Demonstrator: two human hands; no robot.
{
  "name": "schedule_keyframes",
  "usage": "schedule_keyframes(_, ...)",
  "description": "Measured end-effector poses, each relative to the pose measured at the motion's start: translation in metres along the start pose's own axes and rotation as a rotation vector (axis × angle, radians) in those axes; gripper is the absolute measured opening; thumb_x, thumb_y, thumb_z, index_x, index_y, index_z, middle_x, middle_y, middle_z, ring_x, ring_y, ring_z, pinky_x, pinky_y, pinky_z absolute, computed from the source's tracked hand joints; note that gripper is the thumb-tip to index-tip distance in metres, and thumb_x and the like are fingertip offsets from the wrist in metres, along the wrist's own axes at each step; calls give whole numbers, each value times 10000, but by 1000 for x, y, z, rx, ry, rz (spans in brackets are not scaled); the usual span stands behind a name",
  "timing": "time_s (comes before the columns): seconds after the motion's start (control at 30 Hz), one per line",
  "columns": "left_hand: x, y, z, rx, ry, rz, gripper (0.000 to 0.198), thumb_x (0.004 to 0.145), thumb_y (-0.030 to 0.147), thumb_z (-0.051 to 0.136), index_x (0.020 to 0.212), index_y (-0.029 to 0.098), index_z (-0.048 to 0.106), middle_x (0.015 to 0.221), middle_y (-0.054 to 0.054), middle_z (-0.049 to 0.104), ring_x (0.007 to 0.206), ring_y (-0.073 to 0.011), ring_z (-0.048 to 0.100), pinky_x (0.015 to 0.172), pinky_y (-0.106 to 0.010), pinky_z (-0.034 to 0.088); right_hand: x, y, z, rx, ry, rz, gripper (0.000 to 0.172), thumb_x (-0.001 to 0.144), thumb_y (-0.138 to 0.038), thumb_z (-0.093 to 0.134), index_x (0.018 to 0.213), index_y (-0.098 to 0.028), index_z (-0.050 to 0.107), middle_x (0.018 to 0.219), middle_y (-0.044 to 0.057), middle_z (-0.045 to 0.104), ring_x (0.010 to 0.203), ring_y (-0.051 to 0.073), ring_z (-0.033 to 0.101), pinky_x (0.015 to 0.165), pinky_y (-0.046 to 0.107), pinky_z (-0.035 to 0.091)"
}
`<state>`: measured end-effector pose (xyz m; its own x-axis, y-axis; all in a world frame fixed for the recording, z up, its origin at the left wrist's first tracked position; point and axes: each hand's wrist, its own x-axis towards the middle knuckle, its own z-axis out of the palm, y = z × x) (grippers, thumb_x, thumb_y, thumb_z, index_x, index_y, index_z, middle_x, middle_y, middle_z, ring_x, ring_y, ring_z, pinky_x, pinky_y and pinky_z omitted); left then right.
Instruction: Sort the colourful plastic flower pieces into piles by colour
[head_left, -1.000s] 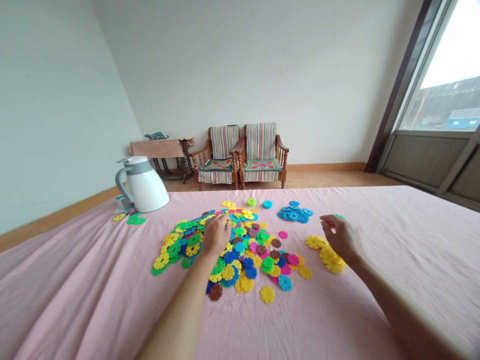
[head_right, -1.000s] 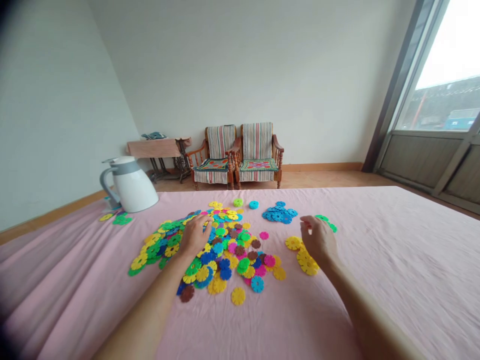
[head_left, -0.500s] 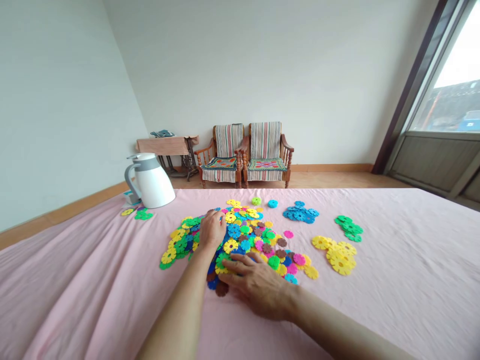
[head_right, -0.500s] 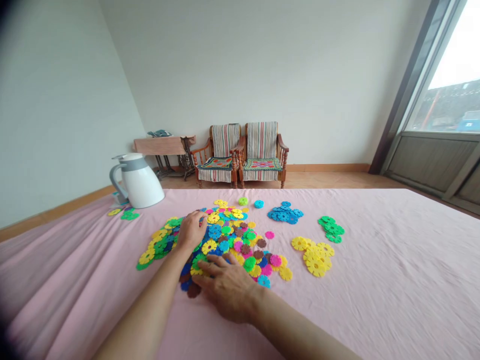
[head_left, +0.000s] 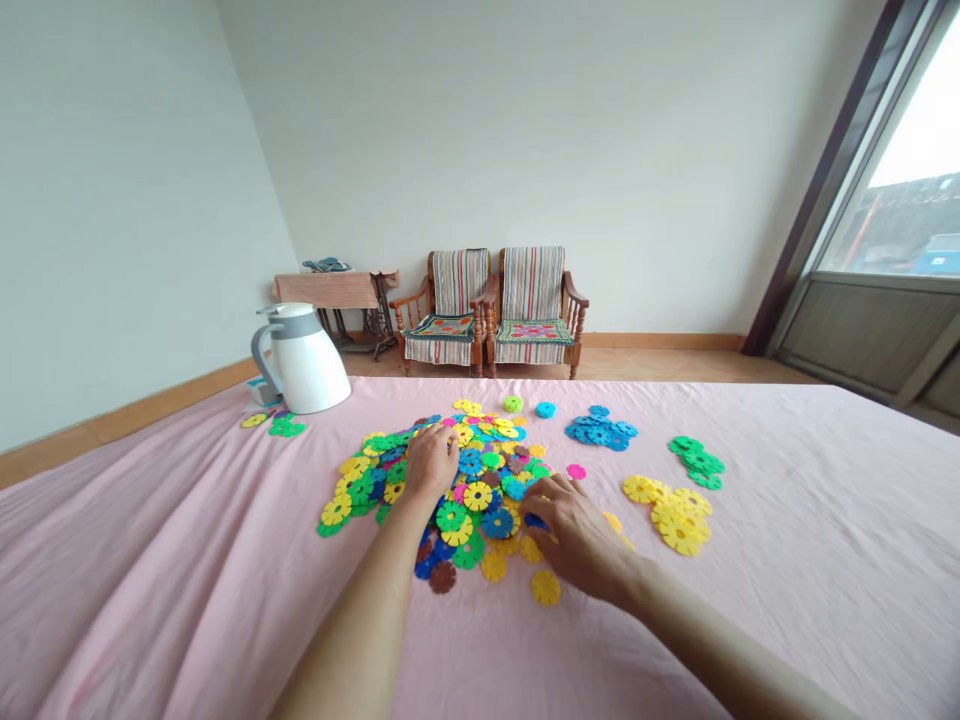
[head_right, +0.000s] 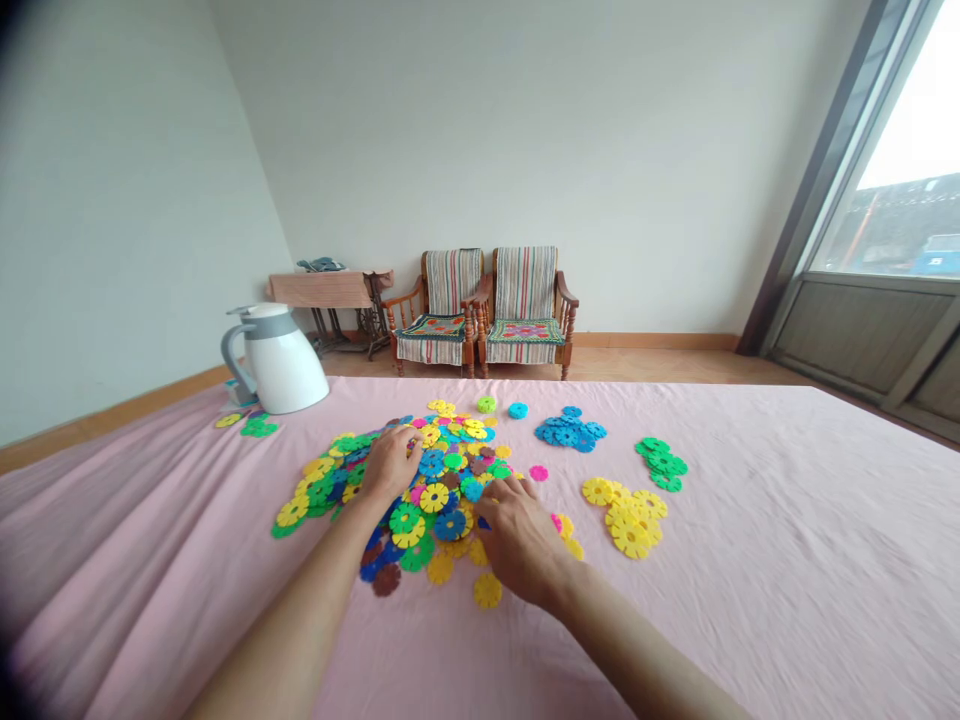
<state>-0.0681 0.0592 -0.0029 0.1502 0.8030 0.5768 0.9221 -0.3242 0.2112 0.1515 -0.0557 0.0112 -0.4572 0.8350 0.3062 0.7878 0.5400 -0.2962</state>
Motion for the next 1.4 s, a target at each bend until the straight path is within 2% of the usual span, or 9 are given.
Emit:
schedule_keyframes(0.17, 0, 1, -1, -1, -10, -5, 138, 791, 128, 507, 765, 209, 616, 878, -60, 666, 880, -230, 588, 831, -354, 439, 7, -20, 6, 12, 7, 33, 195, 776, -353, 641, 917, -218, 641, 949, 51, 612, 915, 220, 517, 832, 367, 351)
schedule_keyframes(0.27, 0, 1, 0, -1, -13, -8, 134, 789, 125, 508, 769, 204, 614, 875, -63, 662, 876, -231, 586, 824, -355, 440, 11, -23, 9, 46, 12, 94, 95, 798, -261, 587, 841, -206, 651, 917, 56, 620, 891, 206, 530, 806, 334, 351)
schedule_keyframes(0.37, 0, 1, -1, -1, -14, -8, 133, 787, 124, 509, 780, 203, 616, 890, -64, 661, 882, -228, 584, 822, -353, 440, 13, -18, 12, 119, 57, 164, 125, 795, -173, 532, 796, -198, 654, 837, 44, 628, 826, 178, 550, 779, 298, 360)
schedule_keyframes(0.6, 0, 2, -1, 4, -19, -9, 140, 794, 128, 503, 786, 207, 619, 891, -58, 663, 888, -221, 586, 836, -347, 438, 15, 11, 23, 270, 165, 313, 106, 781, -235, 548, 704, -183, 600, 698, 14, 632, 649, 137, 558, 578, 228, 393)
schedule_keyframes(0.77, 0, 2, -1, 15, -30, -5, 148, 796, 124, 497, 806, 195, 626, 911, -63, 665, 902, -223, 586, 837, -345, 442, 15, 25, 17, 378, 213, 386, 186, 776, -313, 536, 660, -188, 612, 590, -8, 623, 533, 117, 541, 476, 207, 361)
schedule_keyframes(0.97, 0, 3, -2, 34, -35, -6, 164, 807, 124, 482, 825, 190, 631, 924, -63, 667, 906, -222, 590, 835, -344, 445, 2, 52, -9, 365, 312, 437, 296, 817, -374, 438, 705, -178, 629, 642, 21, 636, 595, 145, 561, 541, 246, 392)
schedule_keyframes(1.17, 0, 2, -1, 36, -37, -2, 158, 809, 136, 487, 829, 183, 636, 928, -71, 671, 914, -227, 589, 849, -352, 445, -39, 94, -36, 301, 246, 427, 295, 745, -388, 479, 589, -186, 628, 527, 4, 587, 520, 141, 515, 513, 255, 373)
schedule_keyframes(1.27, 0, 2, -1, 35, -38, -2, 161, 812, 141, 485, 832, 182, 639, 938, -76, 671, 922, -229, 588, 858, -355, 445, -58, 114, -41, 261, 208, 444, 299, 703, -387, 494, 518, -189, 620, 494, 13, 580, 492, 146, 508, 494, 260, 362)
schedule_keyframes(1.4, 0, 2, -1, 34, -39, -5, 167, 810, 139, 480, 838, 181, 640, 947, -78, 670, 921, -230, 588, 857, -358, 447, -57, 119, -36, 188, 238, 434, 254, 730, -344, 495, 644, -189, 677, 650, 51, 656, 614, 181, 580, 584, 280, 417)
